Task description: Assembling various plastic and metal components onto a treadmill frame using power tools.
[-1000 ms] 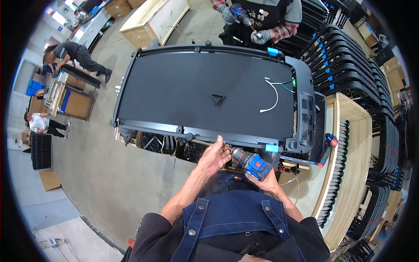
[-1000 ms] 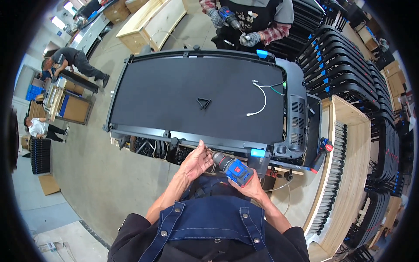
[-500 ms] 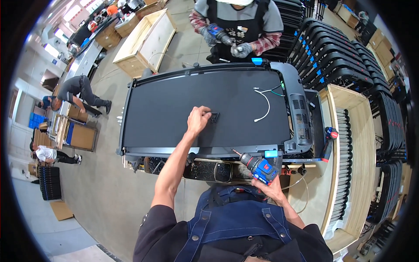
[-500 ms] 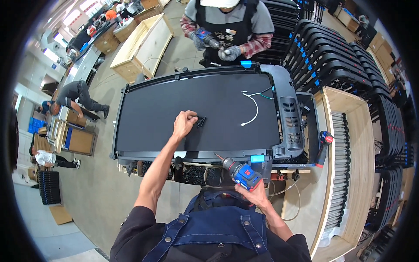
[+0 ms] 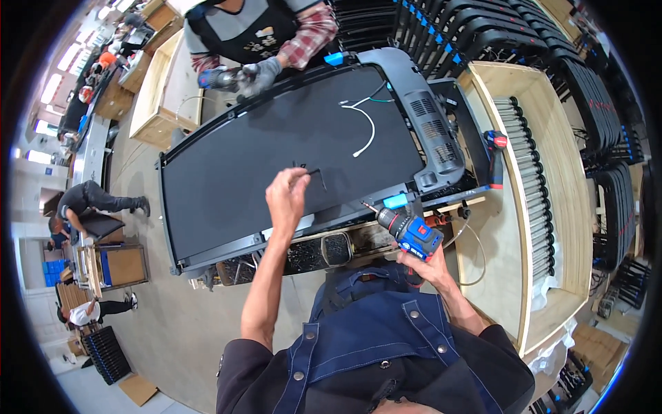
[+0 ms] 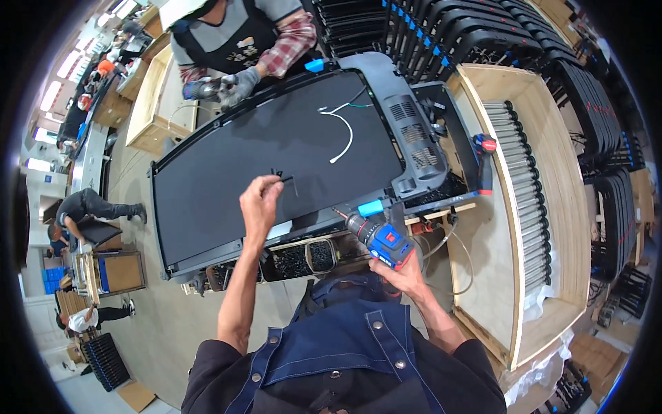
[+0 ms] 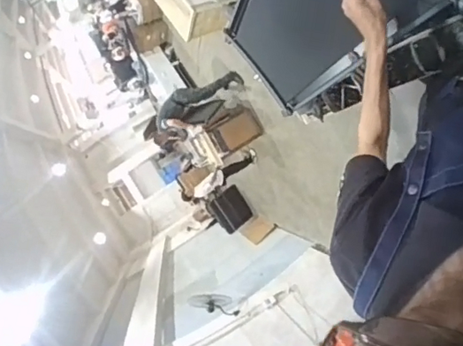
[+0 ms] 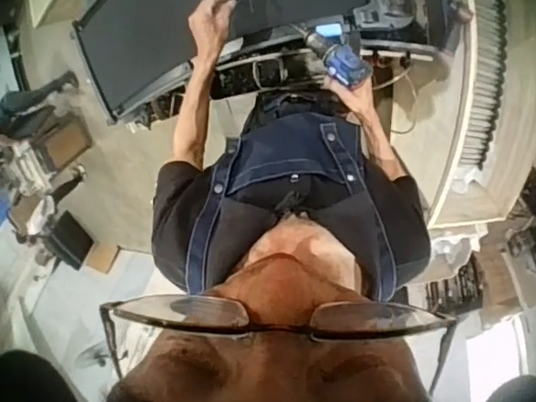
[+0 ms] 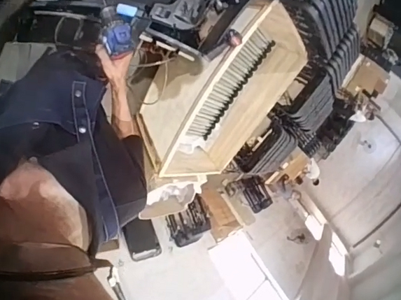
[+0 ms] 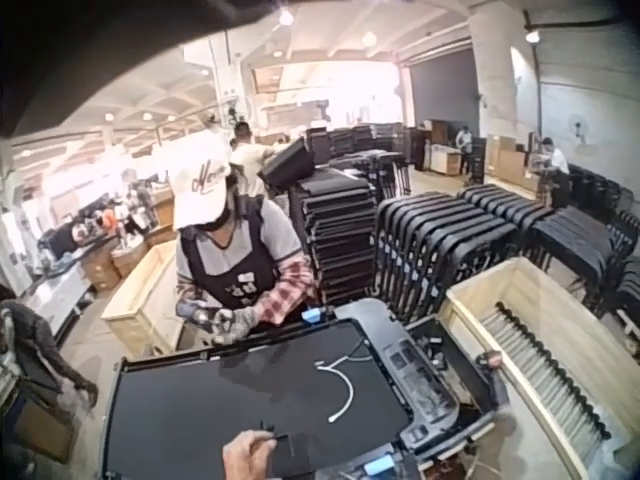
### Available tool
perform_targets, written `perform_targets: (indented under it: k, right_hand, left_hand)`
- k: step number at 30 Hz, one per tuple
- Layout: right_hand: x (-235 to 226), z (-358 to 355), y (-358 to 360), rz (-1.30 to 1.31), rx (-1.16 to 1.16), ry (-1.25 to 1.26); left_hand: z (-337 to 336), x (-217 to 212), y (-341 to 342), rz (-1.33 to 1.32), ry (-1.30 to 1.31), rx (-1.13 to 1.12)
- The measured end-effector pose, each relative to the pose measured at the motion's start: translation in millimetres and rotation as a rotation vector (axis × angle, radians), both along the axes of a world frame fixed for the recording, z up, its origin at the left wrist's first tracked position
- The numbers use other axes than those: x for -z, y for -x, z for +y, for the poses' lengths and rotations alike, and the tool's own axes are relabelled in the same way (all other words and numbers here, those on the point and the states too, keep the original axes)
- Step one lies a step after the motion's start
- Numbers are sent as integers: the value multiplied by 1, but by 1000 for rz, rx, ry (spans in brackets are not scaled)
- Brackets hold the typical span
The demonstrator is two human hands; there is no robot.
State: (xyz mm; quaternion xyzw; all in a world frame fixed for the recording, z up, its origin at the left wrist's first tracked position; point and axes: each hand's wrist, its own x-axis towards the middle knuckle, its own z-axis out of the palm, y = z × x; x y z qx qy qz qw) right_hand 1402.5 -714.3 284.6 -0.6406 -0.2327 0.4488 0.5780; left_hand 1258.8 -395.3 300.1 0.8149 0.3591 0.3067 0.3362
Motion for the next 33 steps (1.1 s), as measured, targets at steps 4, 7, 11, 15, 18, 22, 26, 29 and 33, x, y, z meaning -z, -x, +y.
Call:
perform_targets:
  k: [4,7,11,15,18,22,26,29,33]
  right_hand:
    - [-1,-11,-11,-38,55,-73]
    - [-14,-19,-14,14,117,-39]
    - [-4,-32,-19,32,120,-48]
    - [-2,-36,-24,80,105,-62]
    - [-5,-40,-26,90,88,-80]
    - [-7,-41,-33,55,49,-80]
    - [-9,-37,-42,77,33,-24]
    - [-10,-29,-54,-12,-61,-7]
    - [-18,-8,-73,-358,-207,36]
  left_hand:
    - [-55,32,-18,53,388,29]
    - [-70,44,-29,275,368,-5]
    - [-84,49,-34,418,221,-41]
    - [-99,66,-30,265,192,-83]
    - [-106,68,-31,211,174,-132]
    - [-101,74,-35,178,-254,-4]
    - [-78,63,-50,168,-551,282]
    - [-58,65,-62,164,-631,436]
    - [-41,74,-70,154,-578,592]
